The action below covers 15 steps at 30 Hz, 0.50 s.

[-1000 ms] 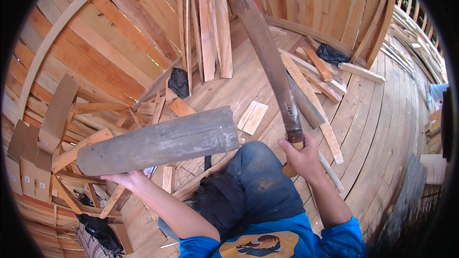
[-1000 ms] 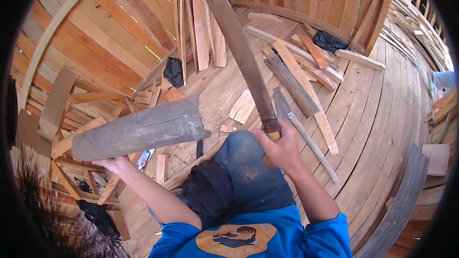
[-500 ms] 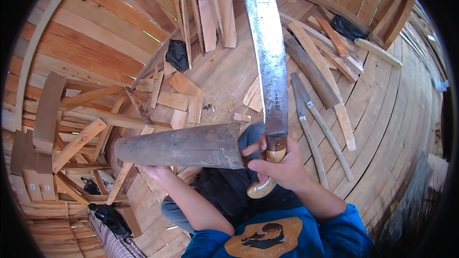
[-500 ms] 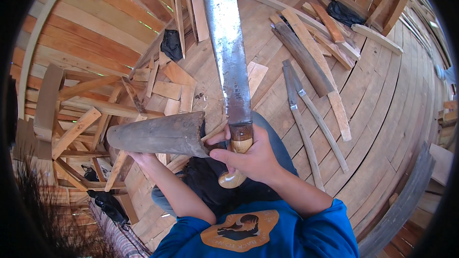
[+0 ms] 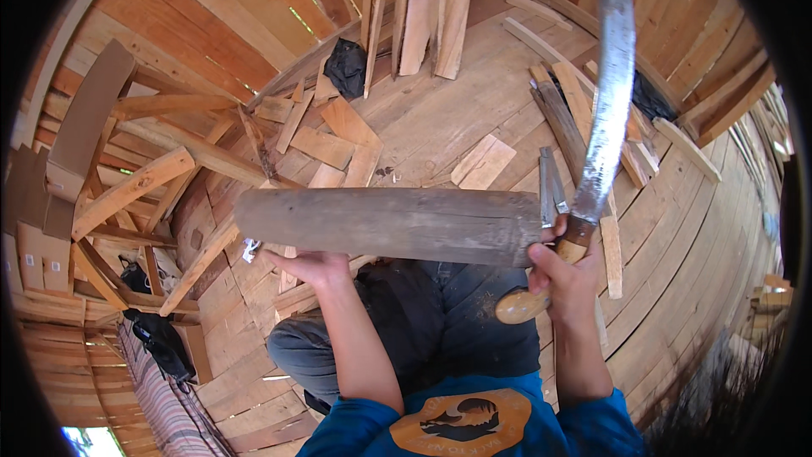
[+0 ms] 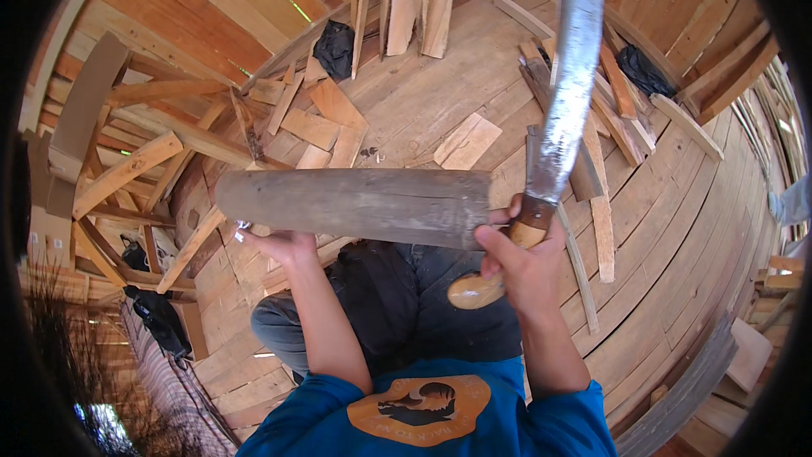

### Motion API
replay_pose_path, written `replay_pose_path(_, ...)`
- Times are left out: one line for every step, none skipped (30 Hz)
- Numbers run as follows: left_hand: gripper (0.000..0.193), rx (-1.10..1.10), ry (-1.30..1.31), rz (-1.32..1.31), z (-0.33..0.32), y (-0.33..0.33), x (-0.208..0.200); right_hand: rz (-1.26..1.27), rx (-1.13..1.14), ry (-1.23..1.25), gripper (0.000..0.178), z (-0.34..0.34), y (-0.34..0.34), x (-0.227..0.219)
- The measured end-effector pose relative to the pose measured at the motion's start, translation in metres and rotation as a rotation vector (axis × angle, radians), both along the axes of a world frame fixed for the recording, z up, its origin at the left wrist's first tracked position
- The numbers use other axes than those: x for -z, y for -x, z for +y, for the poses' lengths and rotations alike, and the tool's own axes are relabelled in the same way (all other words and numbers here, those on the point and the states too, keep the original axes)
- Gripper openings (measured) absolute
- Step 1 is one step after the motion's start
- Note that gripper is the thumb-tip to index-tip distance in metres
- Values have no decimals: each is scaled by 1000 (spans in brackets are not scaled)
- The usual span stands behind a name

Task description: The person carves and shapes pieces of wood using a small saw and a large curved blade, at one point using a pickaxe to hollow out a wooden object.

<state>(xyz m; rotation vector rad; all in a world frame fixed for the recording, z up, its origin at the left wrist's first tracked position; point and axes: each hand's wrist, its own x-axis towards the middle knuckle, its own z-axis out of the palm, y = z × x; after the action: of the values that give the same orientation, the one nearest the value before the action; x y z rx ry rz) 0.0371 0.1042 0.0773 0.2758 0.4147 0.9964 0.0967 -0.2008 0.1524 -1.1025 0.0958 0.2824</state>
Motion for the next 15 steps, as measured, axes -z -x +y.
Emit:
replay_pose_path(83, 71, 38, -26, -12, -4, -3, -59, 58, 46, 39, -10, -5, 5)
replay_pose_path(86, 131, 44, -41, -25, -10, -5, -88, 135, 88, 38, -20, -11, 2)
replay_pose_path(89, 192, 53, -57, -39, -16, -5, -130, 198, 139, 38, -33, -16, 1)
replay_pose_path(88, 243, 116, -69, -52, -20, -2, -160, 250, 181, 37, -44, -21, -6)
replay_pose_path(88, 302, 183, -87, -65, -25, 0, -217, 291, 216, 37, -59, -26, -11)
replay_pose_path(87, 404, 190, -94, -79, -28, 1, -271, 332, 250, 37, -77, -29, -17)
replay_pose_path(86, 510, 195, -104, -95, -28, 3, -313, 360, 273, 38, -94, -33, -23)
replay_pose_path(89, 607, 297, -121, -119, -28, 9, -368, 406, 389, 37, -119, -32, -43)
replay_pose_path(91, 713, 382, -125, -140, -24, 11, -410, 460, 490, 37, -139, -30, -64)
replay_pose_path(94, 786, 375, -124, -158, -20, 11, -448, 477, 577, 37, -156, -28, -81)
replay_pose_path(96, 877, 366, -125, -177, -16, 8, -482, 511, 669, 37, -174, -21, -97)
replay_pose_path(98, 1006, 383, -146, -205, -13, 3, -503, 555, 752, 37, -193, -7, -124)
replay_pose_path(100, 1061, 369, -137, -217, -8, 0, -488, 520, 791, 38, -206, -6, -136)
replay_pose_path(101, 1152, 367, -144, -226, -4, -4, -505, 525, 817, 37, -207, 0, -155)
replay_pose_path(103, 1231, 355, -158, -231, -3, -7, -526, 518, 846, 37, -194, 2, -177)
